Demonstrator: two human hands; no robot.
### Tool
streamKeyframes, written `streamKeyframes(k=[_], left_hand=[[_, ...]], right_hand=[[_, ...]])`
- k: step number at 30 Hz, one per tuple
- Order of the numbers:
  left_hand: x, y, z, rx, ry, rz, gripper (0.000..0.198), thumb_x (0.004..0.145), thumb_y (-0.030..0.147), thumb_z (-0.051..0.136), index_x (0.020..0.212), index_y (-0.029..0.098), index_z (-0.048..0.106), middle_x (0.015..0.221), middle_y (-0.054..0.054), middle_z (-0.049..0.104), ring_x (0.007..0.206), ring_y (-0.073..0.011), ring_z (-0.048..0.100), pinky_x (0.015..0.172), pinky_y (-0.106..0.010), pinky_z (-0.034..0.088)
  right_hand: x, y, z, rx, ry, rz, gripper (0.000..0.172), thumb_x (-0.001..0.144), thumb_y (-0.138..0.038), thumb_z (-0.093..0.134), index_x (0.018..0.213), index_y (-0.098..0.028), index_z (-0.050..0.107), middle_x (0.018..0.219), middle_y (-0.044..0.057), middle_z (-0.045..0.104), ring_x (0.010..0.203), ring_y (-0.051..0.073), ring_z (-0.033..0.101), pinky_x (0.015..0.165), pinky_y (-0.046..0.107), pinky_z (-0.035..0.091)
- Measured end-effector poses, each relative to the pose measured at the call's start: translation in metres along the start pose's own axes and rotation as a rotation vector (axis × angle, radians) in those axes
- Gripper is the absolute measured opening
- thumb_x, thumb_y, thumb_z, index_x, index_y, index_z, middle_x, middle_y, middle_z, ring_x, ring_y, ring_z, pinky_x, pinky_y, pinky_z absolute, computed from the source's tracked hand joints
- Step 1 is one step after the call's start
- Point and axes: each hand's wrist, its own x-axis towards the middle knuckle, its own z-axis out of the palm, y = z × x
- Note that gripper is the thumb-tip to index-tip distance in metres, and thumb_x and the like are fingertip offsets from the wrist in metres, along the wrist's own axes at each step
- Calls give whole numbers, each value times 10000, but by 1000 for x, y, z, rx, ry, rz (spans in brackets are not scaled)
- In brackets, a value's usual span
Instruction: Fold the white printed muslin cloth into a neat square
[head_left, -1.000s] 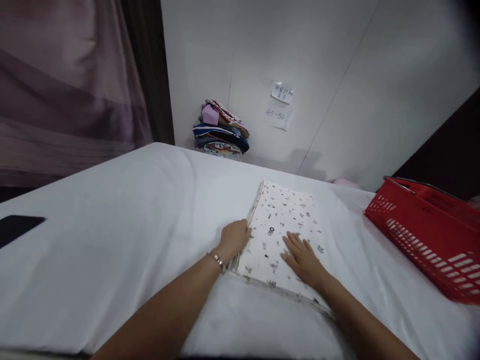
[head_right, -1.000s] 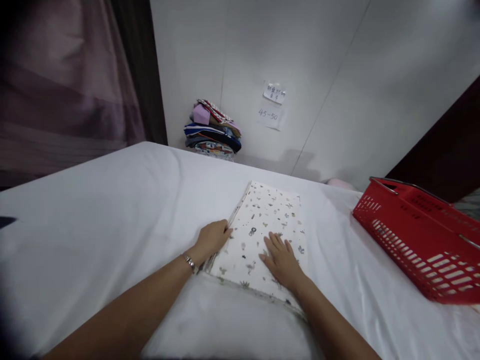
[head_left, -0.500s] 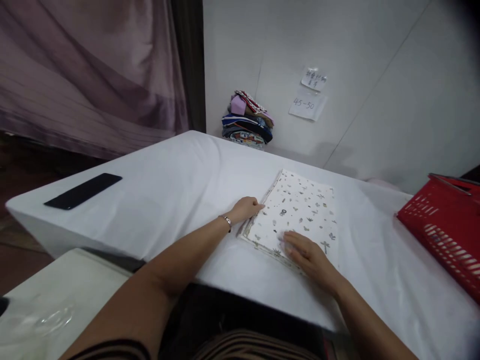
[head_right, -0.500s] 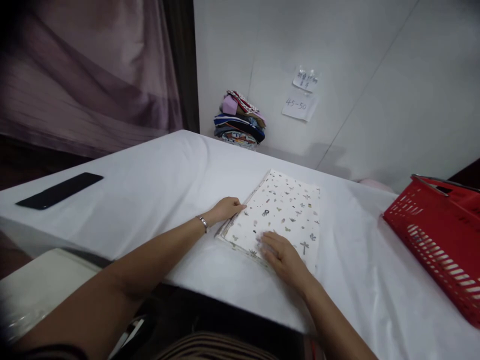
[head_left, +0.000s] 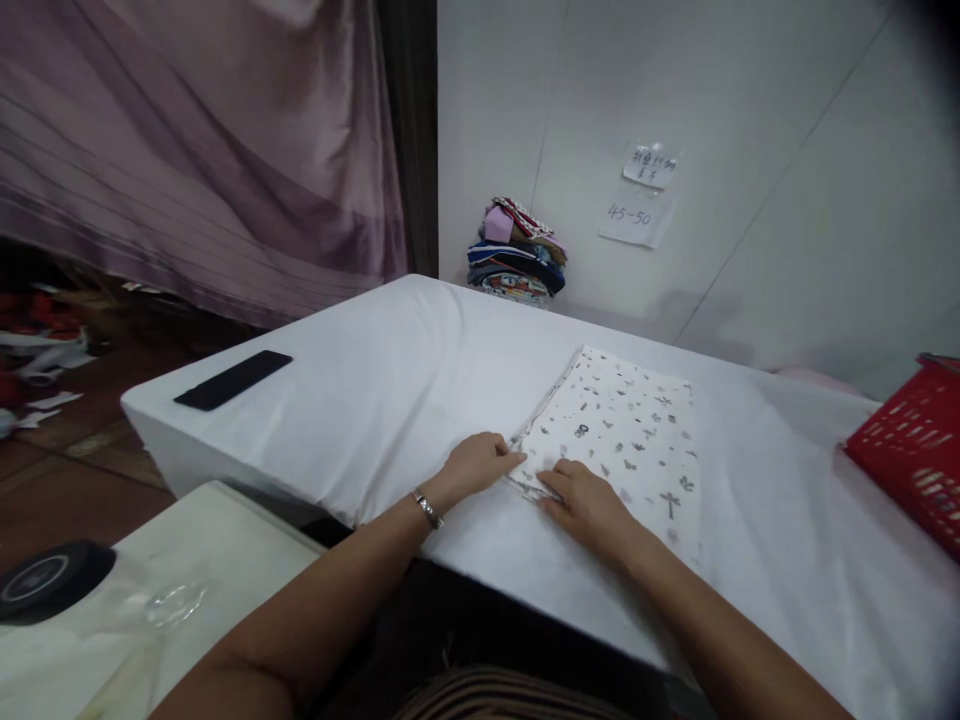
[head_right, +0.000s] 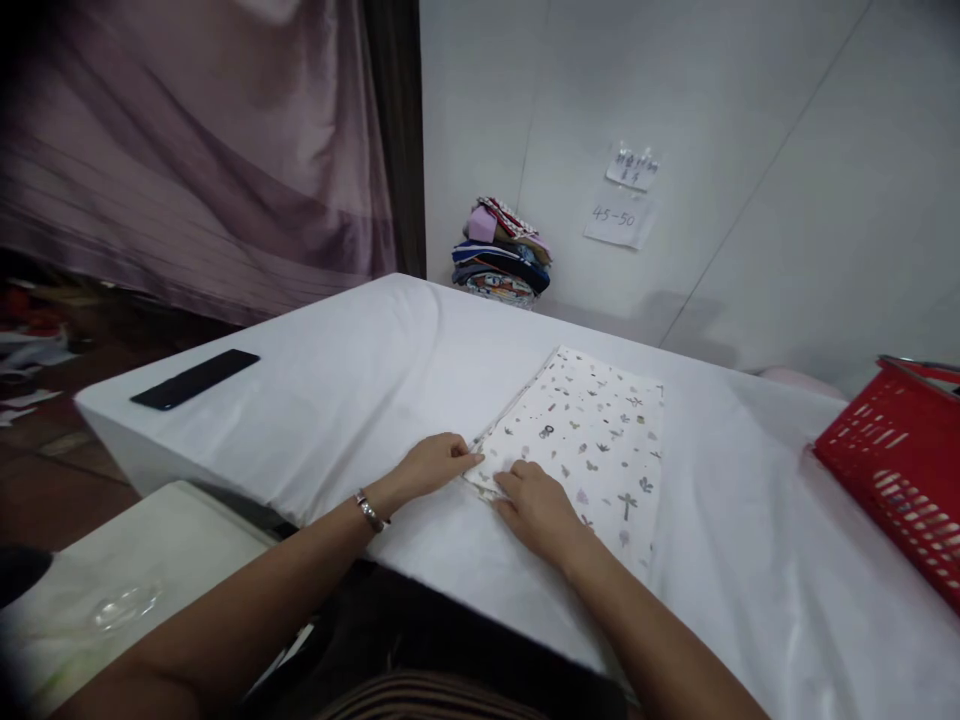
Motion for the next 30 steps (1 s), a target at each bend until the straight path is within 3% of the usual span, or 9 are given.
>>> streamKeyframes(k=[7,14,20,30], left_hand=[[-6,7,10,19,128,11,265,725,463,546,744,199,540,822,-1,586,712,-144,536,606,-257,365],[0,2,0,48,172,-7,165,770,361,503,728,202,512,708,13,597,651,-141,528,554,-256,326],[-1,-6,2,29,138,-58,205,785,397,490,744,201,537,732,2,622,681,-152,546,564,-253,333],[-8,-20,-1,-184,289,-34,273,811,404,434,682,199,559,683,27,603,637,-118,514,607,-233,370]], right_hand=[[-3,-8,12,-77,123,-6,217,849,-238,473,1037,-208,576,878,66,553,826,198,509,724,309,418],[2,-16,18,-47,157,-47,305,831,-180,467,1129,-183,531,997,93,556,886,213,501,763,334,430],[3,-15,21,-45,169,-78,306,845,-156,439,1130,-187,545,968,94,567,843,204,506,750,336,432],[1,-10,25,28,222,-68,313,866,-171,388,1116,-207,573,965,85,579,858,213,513,738,341,439]])
